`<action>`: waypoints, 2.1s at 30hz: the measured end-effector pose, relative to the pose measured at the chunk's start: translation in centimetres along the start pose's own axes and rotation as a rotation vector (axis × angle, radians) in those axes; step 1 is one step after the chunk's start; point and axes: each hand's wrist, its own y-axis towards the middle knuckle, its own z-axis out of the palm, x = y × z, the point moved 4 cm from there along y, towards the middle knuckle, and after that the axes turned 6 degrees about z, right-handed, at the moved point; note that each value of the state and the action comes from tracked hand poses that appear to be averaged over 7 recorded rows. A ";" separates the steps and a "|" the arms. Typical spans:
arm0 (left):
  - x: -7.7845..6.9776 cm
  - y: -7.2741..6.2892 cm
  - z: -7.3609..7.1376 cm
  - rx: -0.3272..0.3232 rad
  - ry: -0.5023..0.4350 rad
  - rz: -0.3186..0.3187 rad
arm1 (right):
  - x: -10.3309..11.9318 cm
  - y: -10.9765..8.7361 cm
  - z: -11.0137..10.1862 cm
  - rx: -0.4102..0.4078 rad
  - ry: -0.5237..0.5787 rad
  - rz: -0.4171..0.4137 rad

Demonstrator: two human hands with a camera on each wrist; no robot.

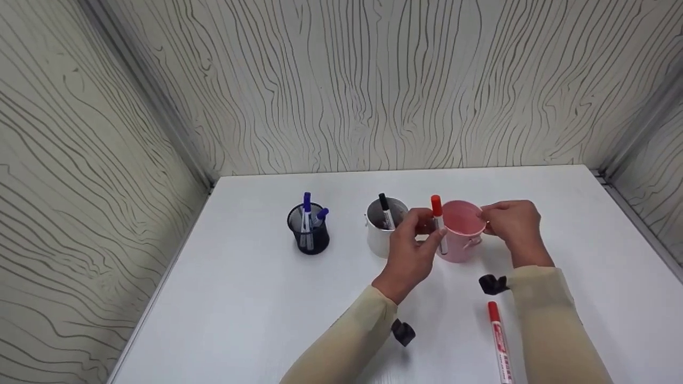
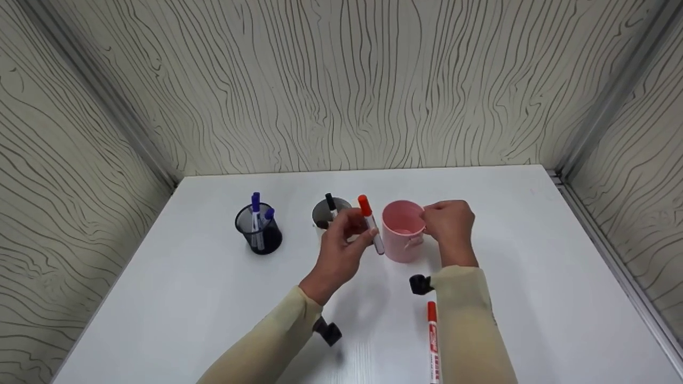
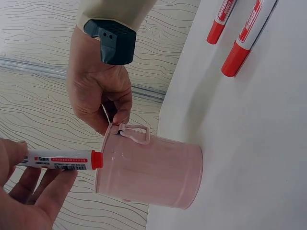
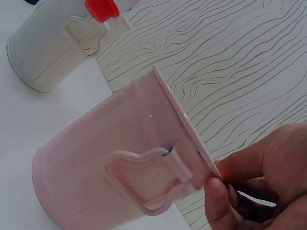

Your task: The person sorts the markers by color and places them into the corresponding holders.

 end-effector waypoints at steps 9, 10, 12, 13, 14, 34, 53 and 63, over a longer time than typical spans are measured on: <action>-0.2 0.5 0.5 0.005 0.023 0.026 | -0.1 0.0 0.0 -0.002 0.007 0.006; -0.2 0.6 0.5 0.007 0.024 0.029 | -0.1 0.0 0.0 -0.005 0.003 0.002; -0.2 0.7 0.6 0.012 0.021 0.032 | -0.1 0.0 0.1 -0.010 -0.002 -0.007; -0.2 0.7 0.7 0.014 0.020 0.032 | -0.1 -0.1 0.1 -0.013 -0.004 -0.011; -0.2 0.8 0.8 0.015 0.018 0.031 | -0.1 -0.1 0.1 -0.015 -0.005 -0.014; -0.7 2.2 1.6 0.003 0.042 0.033 | 0.1 -0.2 -0.1 -0.009 -0.013 0.001; -0.9 5.3 3.3 -0.038 0.129 -0.062 | 0.1 -0.4 0.0 -0.003 0.000 -0.016; 2.1 6.0 5.1 -0.010 0.517 -0.190 | -0.9 -0.6 -0.5 -0.027 0.007 -0.019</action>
